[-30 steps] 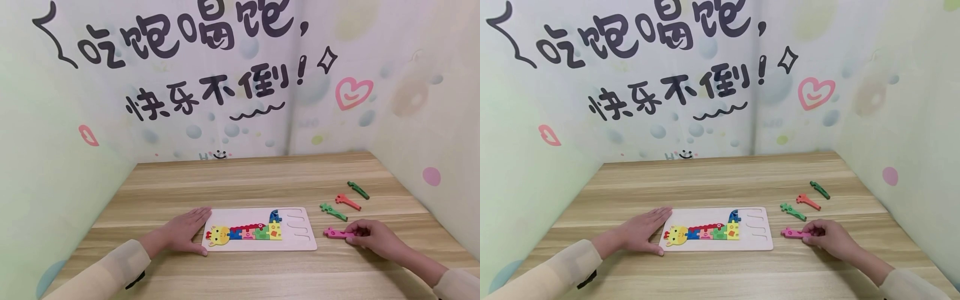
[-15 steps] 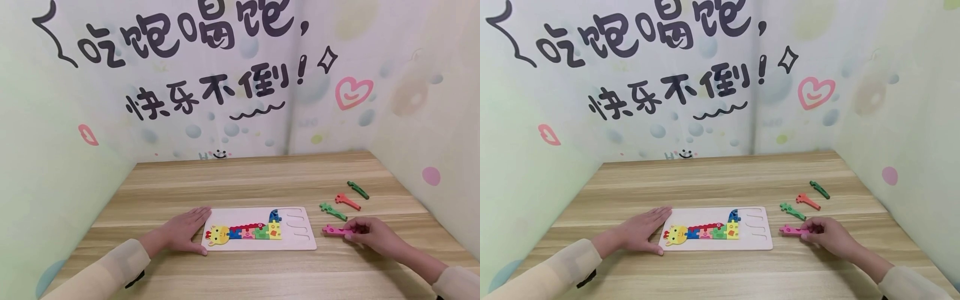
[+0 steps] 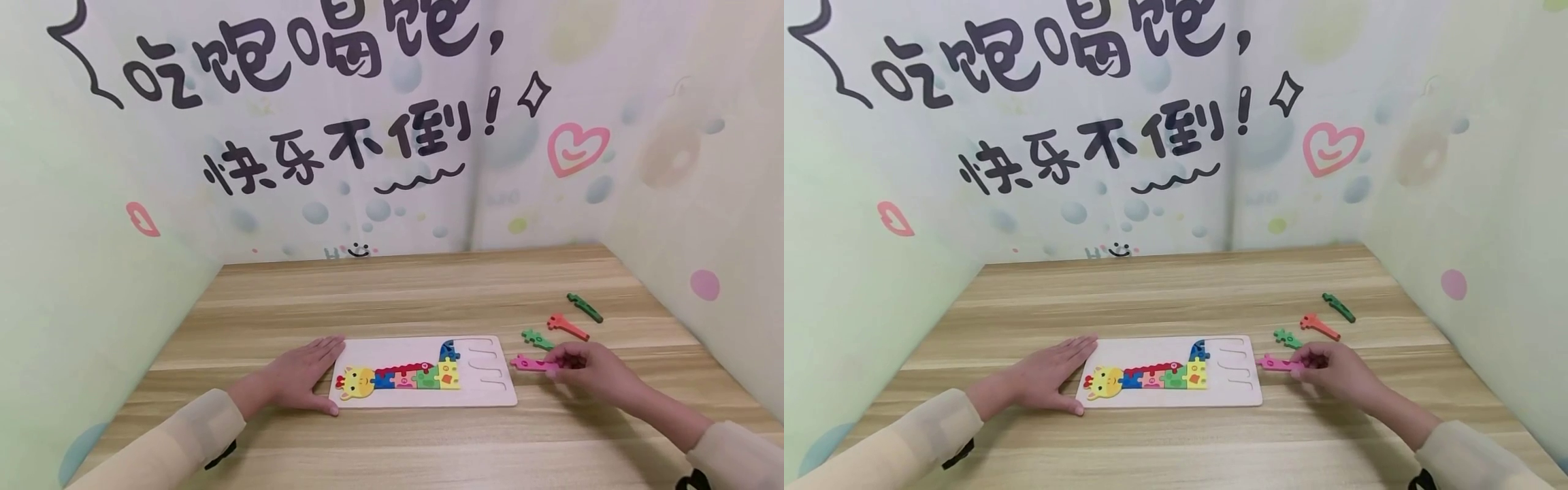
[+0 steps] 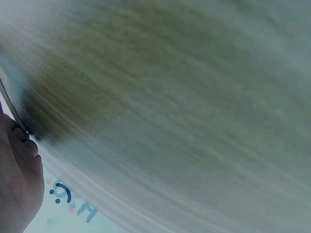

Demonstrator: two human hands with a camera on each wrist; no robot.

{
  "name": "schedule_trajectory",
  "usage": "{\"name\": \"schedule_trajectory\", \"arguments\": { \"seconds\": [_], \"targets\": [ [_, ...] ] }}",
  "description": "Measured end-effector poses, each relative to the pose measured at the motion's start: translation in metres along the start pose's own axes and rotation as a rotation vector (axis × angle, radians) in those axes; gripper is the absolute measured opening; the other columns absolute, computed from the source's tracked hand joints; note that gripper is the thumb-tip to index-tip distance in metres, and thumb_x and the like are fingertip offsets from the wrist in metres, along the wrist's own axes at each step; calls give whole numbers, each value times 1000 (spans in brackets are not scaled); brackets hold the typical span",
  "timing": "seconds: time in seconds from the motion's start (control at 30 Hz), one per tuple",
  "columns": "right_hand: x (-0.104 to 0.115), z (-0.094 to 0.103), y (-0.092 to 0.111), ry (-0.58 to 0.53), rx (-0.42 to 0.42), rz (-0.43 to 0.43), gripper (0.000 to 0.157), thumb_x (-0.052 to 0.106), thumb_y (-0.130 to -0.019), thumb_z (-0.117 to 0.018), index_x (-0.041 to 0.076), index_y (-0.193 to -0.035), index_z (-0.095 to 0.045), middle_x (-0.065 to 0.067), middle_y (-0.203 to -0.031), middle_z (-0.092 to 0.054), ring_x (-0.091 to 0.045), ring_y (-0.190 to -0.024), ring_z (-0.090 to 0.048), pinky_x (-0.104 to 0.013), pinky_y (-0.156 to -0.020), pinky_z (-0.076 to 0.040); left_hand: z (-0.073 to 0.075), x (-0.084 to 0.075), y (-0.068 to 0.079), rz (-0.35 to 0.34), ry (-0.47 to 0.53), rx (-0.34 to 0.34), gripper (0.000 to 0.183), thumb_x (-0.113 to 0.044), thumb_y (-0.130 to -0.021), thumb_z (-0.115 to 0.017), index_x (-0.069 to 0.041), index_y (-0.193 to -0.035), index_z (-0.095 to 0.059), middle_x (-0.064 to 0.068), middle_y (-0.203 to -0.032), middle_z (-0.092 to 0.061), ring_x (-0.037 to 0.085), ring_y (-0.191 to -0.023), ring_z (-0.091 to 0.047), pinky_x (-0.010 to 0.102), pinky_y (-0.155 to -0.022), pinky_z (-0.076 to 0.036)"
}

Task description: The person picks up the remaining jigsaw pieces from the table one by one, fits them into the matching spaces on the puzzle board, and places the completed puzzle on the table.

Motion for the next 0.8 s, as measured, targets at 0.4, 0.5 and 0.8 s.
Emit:
{"name": "schedule_trajectory", "arguments": {
  "seconds": [0.4,0.5,0.8],
  "targets": [
    [19,-14,-9,-54,4,15,17,20,-83,-78,10,-96,-71,-3,-83,-60,-17,-76,-53,-25,-62,-48,0,0,0,0,14,-10,118,-87,-74,-42,-4,-155,-19,9,-161,-16,23,-147,-14,39,-116,-18],
    [23,-18,-11,-52,9,17,16,19,-83,-78,10,-96,-71,-3,-83,-60,-18,-76,-52,-26,-61,-48,0,0,0,-1,14,-12,118,-87,-74,-42,-4,-155,-19,9,-161,-16,23,-147,-14,39,-116,-18],
    [34,-28,-12,-62,18,28,14,16,-84,-77,10,-95,-71,-2,-81,-59,-17,-74,-50,-25,-59,-45,-1,1,0,2,12,-6,118,-87,-74,-42,-5,-155,-19,8,-161,-16,22,-147,-14,39,-116,-18]
  ]
}}
Point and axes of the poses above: each hand's wrist, its own y-axis away from the middle knuckle, its own z-axis out of the back of the hand, x = y × z, the point moved 5 cm from there along -y, towards the middle knuckle
